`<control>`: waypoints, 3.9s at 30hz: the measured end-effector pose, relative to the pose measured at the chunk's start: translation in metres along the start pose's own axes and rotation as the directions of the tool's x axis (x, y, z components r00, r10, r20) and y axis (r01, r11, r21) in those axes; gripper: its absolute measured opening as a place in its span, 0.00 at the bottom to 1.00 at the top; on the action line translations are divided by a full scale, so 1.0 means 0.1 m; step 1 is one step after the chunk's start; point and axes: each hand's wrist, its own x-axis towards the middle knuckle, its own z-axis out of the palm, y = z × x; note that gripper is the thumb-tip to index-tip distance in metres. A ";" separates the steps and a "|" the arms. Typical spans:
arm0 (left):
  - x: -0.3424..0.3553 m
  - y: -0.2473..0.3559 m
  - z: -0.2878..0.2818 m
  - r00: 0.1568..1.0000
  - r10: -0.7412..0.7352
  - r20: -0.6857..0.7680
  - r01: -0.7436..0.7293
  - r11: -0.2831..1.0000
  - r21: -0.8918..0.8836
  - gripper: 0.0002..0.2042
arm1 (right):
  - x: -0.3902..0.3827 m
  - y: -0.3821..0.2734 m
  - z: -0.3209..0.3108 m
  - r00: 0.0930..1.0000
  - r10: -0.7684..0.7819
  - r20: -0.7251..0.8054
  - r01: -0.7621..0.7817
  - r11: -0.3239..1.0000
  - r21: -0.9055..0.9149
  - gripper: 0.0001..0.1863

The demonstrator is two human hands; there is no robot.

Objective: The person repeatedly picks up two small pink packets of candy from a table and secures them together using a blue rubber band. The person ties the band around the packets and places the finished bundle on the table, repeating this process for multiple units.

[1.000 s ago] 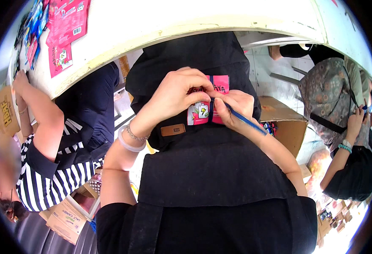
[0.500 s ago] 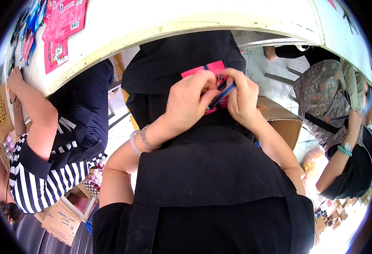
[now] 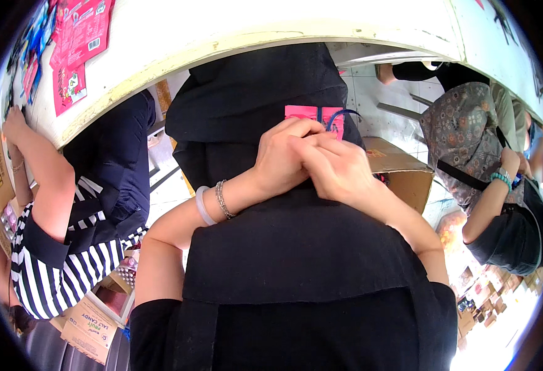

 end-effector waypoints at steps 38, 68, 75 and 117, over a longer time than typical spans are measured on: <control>0.10 0.13 -0.46 0.718 -0.620 0.318 0.694 0.598 -0.401 0.05 | -0.09 0.00 0.10 0.986 0.128 -0.103 -0.127 0.992 0.017 0.15; 0.13 -0.44 -1.00 0.584 -0.346 0.734 0.588 0.804 -0.089 0.10 | -0.01 0.30 0.11 0.889 0.451 0.081 -0.421 0.734 0.533 0.17; 0.11 -0.45 -0.96 0.798 -0.007 0.603 0.167 0.963 -0.209 0.03 | -0.10 0.26 0.23 0.988 0.140 -0.071 -0.142 0.990 -0.023 0.25; 0.10 -0.35 -0.60 0.850 -0.187 0.492 0.446 0.752 -0.486 0.03 | 0.17 0.43 0.00 0.891 0.360 0.277 -0.454 0.736 0.503 0.04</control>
